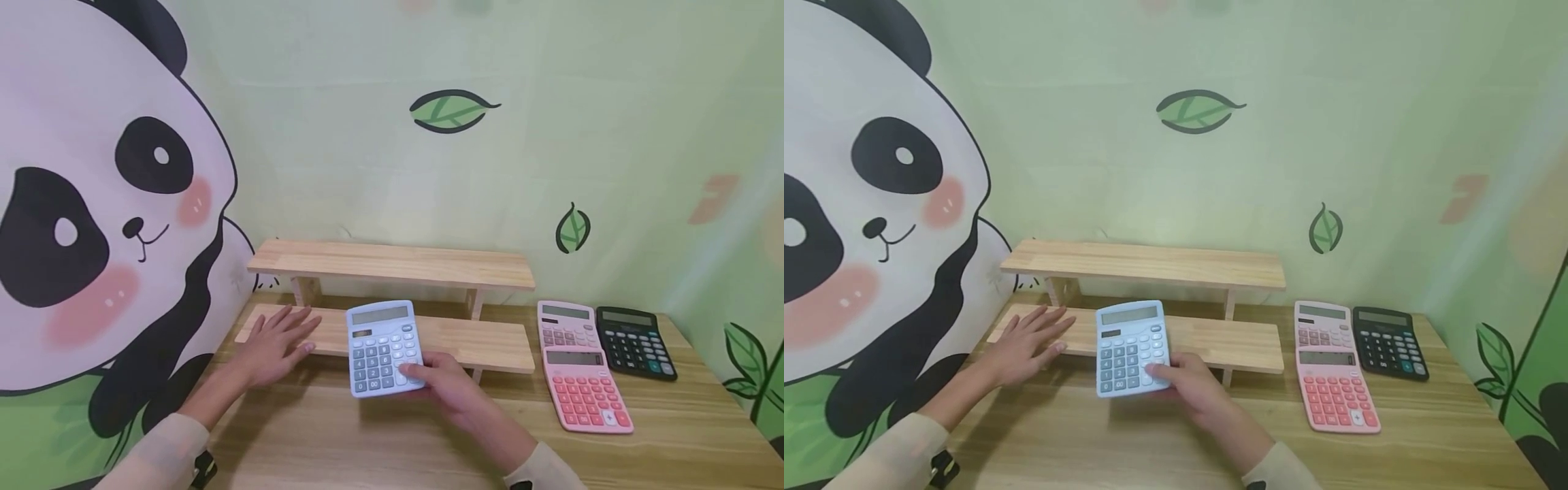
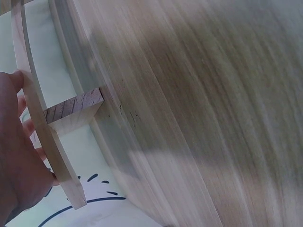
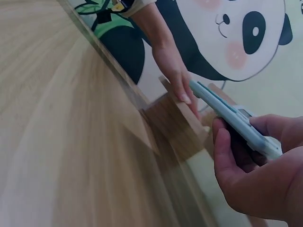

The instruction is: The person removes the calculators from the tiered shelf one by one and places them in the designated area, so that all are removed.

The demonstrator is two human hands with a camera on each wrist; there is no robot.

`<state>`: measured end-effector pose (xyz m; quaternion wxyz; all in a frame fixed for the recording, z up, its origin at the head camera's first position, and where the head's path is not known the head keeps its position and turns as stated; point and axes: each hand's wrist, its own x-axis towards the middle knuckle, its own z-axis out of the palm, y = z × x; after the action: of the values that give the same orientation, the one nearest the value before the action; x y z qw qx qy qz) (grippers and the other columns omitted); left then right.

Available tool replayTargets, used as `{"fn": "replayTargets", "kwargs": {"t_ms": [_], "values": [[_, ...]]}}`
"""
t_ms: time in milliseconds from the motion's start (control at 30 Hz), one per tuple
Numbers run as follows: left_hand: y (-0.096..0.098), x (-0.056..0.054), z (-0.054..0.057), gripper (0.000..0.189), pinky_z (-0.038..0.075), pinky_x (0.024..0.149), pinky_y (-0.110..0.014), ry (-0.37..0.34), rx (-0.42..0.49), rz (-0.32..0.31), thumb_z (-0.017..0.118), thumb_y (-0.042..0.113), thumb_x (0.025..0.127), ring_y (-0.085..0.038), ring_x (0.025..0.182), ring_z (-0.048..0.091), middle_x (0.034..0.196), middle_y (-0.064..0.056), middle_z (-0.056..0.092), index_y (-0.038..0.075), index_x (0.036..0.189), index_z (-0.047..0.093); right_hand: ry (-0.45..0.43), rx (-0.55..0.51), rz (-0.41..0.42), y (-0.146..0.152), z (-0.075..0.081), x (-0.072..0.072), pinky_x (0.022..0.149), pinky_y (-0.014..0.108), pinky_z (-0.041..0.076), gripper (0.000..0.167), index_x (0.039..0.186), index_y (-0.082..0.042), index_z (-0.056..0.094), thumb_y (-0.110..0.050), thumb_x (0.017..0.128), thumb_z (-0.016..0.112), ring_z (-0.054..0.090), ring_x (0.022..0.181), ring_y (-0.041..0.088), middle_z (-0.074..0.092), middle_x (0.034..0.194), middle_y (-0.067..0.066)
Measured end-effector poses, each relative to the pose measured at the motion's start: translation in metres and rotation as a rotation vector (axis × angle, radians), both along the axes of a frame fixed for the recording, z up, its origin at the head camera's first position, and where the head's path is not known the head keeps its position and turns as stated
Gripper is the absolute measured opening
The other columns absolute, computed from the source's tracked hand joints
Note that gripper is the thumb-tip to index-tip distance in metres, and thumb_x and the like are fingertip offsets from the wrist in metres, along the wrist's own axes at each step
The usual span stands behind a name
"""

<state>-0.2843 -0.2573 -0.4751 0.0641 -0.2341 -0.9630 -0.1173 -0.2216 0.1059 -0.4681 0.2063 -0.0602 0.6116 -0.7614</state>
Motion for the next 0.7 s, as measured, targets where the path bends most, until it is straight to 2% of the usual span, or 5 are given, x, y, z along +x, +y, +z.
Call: {"fn": "replayTargets", "kwargs": {"t_ms": [267, 400, 700], "values": [[-0.004, -0.001, 0.001, 0.060, 0.011, 0.118, -0.081, 0.008, 0.003, -0.013, 0.046, 0.053, 0.111, -0.047, 0.158, 0.022, 0.172, -0.009, 0.034, 0.023, 0.163, 0.045, 0.062, 0.088, 0.007, 0.037, 0.022, -0.001, 0.098, 0.040, 0.060, 0.041, 0.137, 0.010, 0.061, -0.011, 0.103, 0.069, 0.076, 0.108, 0.025, 0.075, 0.123, 0.017], [-0.002, 0.000, 0.002, 0.060, 0.011, 0.118, -0.081, 0.007, 0.007, -0.025, 0.046, 0.053, 0.111, -0.047, 0.158, 0.022, 0.172, -0.009, 0.034, 0.024, 0.163, 0.045, 0.094, 0.160, 0.006, 0.064, 0.032, 0.004, 0.098, 0.039, 0.060, 0.045, 0.140, 0.010, 0.060, -0.015, 0.104, 0.069, 0.075, 0.108, 0.024, 0.075, 0.124, 0.016], [0.001, 0.001, 0.002, 0.060, 0.012, 0.118, -0.081, 0.008, 0.004, -0.022, 0.047, 0.053, 0.111, -0.047, 0.157, 0.023, 0.171, -0.009, 0.035, 0.023, 0.163, 0.046, 0.099, 0.306, -0.038, 0.134, 0.033, 0.015, 0.099, 0.036, 0.057, 0.055, 0.146, 0.008, 0.055, -0.025, 0.104, 0.070, 0.074, 0.110, 0.022, 0.075, 0.125, 0.013]]}}
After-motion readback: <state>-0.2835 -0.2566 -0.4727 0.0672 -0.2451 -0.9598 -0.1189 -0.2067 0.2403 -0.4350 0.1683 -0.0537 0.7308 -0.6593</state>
